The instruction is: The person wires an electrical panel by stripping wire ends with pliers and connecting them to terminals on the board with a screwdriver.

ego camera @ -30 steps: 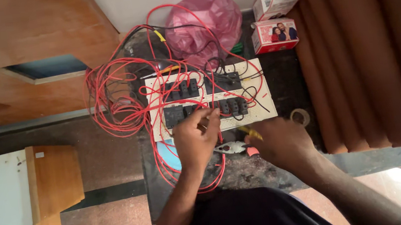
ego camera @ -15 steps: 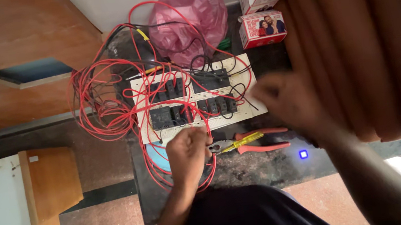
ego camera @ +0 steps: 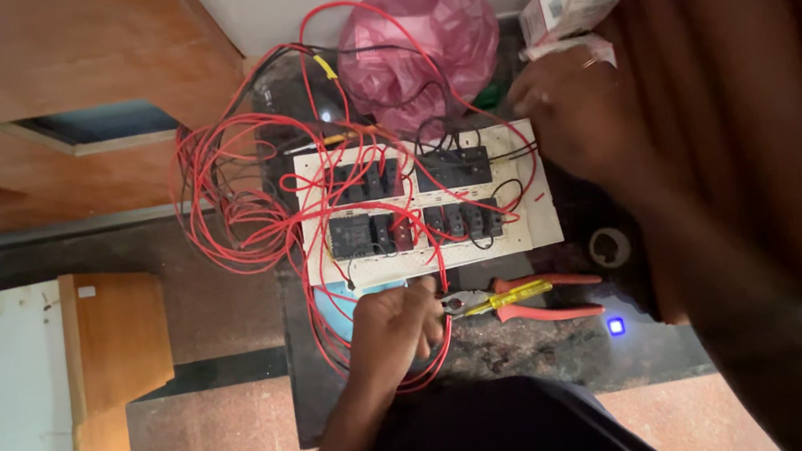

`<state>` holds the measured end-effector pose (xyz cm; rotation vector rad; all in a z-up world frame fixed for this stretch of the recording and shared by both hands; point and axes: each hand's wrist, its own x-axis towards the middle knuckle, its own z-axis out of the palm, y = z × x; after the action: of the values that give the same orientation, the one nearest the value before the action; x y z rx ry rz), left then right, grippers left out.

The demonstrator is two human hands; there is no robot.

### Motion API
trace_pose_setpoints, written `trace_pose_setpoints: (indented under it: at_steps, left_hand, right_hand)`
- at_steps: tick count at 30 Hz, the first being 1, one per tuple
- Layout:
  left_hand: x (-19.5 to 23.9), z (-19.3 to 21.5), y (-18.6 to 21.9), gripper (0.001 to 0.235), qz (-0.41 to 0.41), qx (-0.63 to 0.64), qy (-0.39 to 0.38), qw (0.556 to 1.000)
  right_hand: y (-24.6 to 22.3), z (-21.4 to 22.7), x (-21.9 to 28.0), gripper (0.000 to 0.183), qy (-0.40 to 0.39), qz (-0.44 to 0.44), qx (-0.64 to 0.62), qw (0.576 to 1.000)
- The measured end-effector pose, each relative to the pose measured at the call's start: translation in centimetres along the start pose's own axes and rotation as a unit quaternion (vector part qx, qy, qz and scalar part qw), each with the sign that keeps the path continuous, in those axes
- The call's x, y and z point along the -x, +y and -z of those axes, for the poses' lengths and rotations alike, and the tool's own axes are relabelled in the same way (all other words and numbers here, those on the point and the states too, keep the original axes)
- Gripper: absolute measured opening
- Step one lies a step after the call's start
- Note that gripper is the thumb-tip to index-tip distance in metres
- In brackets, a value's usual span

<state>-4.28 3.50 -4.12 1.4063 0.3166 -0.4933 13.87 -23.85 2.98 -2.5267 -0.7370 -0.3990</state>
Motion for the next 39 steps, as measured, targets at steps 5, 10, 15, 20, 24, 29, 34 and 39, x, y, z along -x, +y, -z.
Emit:
trace_pose_setpoints:
  at_steps: [5, 10, 15, 20, 24, 29, 34, 39]
  left_hand:
    - [2.6, -1.8, 4.5, 0.042, 0.029, -0.003, -0.087, 0.996]
    - [2.6, -3.9, 8.9, 0.028, -0.111, 0.009, -0.095, 0.989]
    - [1.7, -5.2, 11.6, 0.041, -0.131, 0.141, -0.118, 0.974]
    - [1.3, -5.7, 11.0, 0.044, -0.14, 0.273, -0.106, 0.946]
    - [1.0, -5.3, 8.7, 0.036, -0.122, 0.314, -0.062, 0.939]
    - [0.8, -3.8, 6.7, 0.03, -0.102, 0.304, -0.03, 0.947]
    - [1.2, -2.6, 5.3, 0.026, -0.108, 0.352, -0.086, 0.926]
    - [2.6, -0.9, 6.8, 0.031, -0.086, 0.307, -0.092, 0.943]
  right_hand:
    - [-3.0, 4.1, 0.3, 0.012, 0.065, -0.097, -0.173, 0.978]
    - [-5.9, 6.1, -0.1, 0.014, 0.009, -0.22, -0.427, 0.877]
    - [-11.2, 6.8, 0.2, 0.016, -0.004, -0.169, -0.196, 0.966]
    - [-15.0, 5.5, 1.7, 0.031, -0.08, 0.021, -0.042, 0.996]
    - [-16.4, 3.9, 5.3, 0.02, 0.113, 0.013, -0.07, 0.991]
    - [-16.2, 1.0, 8.0, 0.026, 0.1, -0.436, -0.336, 0.829]
    - [-11.2, -0.6, 7.7, 0.033, 0.053, -0.593, -0.519, 0.613]
    - [-10.2, -1.6, 7.7, 0.012, 0.177, -0.507, -0.476, 0.697]
